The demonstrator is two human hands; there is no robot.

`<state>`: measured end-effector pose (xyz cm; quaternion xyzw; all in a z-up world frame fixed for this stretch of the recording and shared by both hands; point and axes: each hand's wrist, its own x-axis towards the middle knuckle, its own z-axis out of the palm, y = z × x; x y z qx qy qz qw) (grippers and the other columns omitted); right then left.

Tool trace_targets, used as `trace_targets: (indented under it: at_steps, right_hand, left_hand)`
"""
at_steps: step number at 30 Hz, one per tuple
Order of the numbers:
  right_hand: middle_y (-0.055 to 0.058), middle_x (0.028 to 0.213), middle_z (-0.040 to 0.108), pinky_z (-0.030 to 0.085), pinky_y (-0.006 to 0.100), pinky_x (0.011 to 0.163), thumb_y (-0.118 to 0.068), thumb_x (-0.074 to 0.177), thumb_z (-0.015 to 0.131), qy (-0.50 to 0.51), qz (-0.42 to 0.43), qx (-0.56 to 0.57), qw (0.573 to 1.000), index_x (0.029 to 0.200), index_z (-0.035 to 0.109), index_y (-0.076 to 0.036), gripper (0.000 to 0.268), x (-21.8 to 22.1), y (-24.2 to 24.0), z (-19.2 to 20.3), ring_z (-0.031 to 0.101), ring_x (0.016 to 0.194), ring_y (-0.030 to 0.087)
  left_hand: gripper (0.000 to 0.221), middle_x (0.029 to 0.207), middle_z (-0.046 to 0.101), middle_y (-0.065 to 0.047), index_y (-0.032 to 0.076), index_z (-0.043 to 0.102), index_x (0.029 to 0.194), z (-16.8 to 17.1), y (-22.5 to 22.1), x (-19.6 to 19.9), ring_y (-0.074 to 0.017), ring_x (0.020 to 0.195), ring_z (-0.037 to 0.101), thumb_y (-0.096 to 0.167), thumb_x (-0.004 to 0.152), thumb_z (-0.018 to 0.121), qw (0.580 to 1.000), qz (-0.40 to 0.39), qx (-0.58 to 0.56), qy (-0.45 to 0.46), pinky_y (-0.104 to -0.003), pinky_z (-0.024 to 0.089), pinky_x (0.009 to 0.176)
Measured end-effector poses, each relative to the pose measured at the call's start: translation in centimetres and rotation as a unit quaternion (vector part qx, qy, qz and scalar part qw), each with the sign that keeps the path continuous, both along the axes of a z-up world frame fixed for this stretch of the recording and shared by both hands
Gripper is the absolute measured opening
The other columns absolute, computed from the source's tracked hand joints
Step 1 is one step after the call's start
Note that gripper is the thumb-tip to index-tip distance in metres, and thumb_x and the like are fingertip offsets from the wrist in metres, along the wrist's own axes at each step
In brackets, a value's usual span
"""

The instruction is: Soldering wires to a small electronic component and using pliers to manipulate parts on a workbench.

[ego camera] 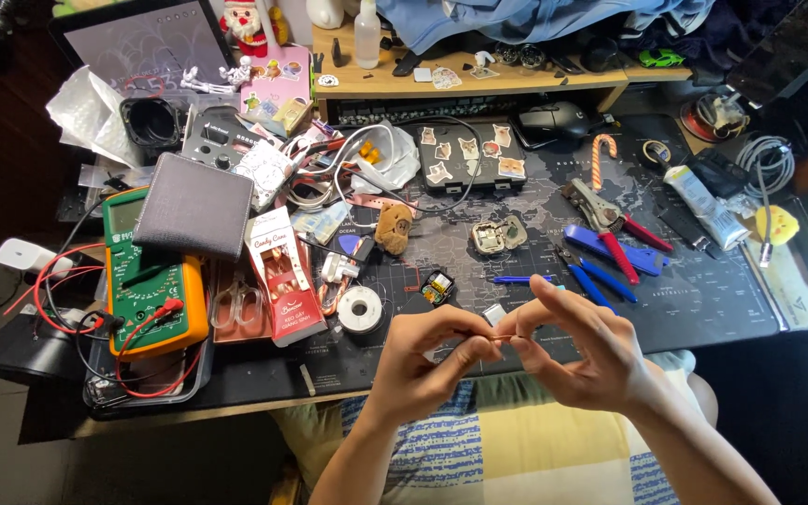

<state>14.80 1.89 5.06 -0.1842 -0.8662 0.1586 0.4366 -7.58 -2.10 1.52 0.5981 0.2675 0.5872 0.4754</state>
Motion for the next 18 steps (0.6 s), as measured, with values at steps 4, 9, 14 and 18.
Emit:
trace_targets:
  at_steps: [4,9,14,18]
  right_hand:
    - [0.012,0.106,0.082,0.068,0.032,0.09,-0.007,0.111,0.069,-0.001,0.005,0.004,1.0,0.168,0.038,-0.005,0.065,0.3,0.0,0.1,0.08,0.082,0.017]
    - [0.013,0.114,0.081,0.071,0.036,0.084,-0.012,0.105,0.071,-0.026,-0.046,0.056,0.997,0.122,0.069,-0.003,0.02,0.4,0.0,0.7,0.083,0.09,0.028]
    - [0.016,0.104,0.077,0.072,0.036,0.083,-0.006,0.101,0.073,-0.053,-0.038,0.107,0.992,0.111,0.074,-0.003,0.01,-0.4,0.1,2.4,0.08,0.087,0.024]
    - [0.015,0.097,0.072,0.073,0.039,0.079,-0.004,0.101,0.073,-0.052,-0.028,0.143,0.988,0.107,0.071,0.001,0.008,-0.7,0.3,2.6,0.078,0.085,0.028]
  left_hand:
    - [0.012,0.096,0.081,-0.009,0.002,0.071,0.113,-0.1,0.0,0.0,-0.0166,0.085,0.079,0.014,0.111,0.069,1.0,-0.005,0.015,-0.004,-0.029,0.065,0.082]
    - [0.011,0.095,0.08,-0.01,0.0,0.072,0.112,0.1,0.0,0.0,-0.017,0.085,0.078,0.01,0.112,0.068,0.999,-0.012,0.018,-0.028,-0.028,0.066,0.082]
    - [0.01,0.095,0.08,-0.011,-0.001,0.071,0.111,0.1,0.0,0.0,-0.0178,0.086,0.08,0.009,0.111,0.069,1.0,-0.009,0.016,-0.024,-0.028,0.067,0.082]
    - [0.017,0.093,0.08,-0.011,-0.001,0.072,0.113,0.0,0.0,-0.3,-0.017,0.084,0.081,0.016,0.109,0.071,0.999,0.01,0.028,0.013,-0.027,0.066,0.08]
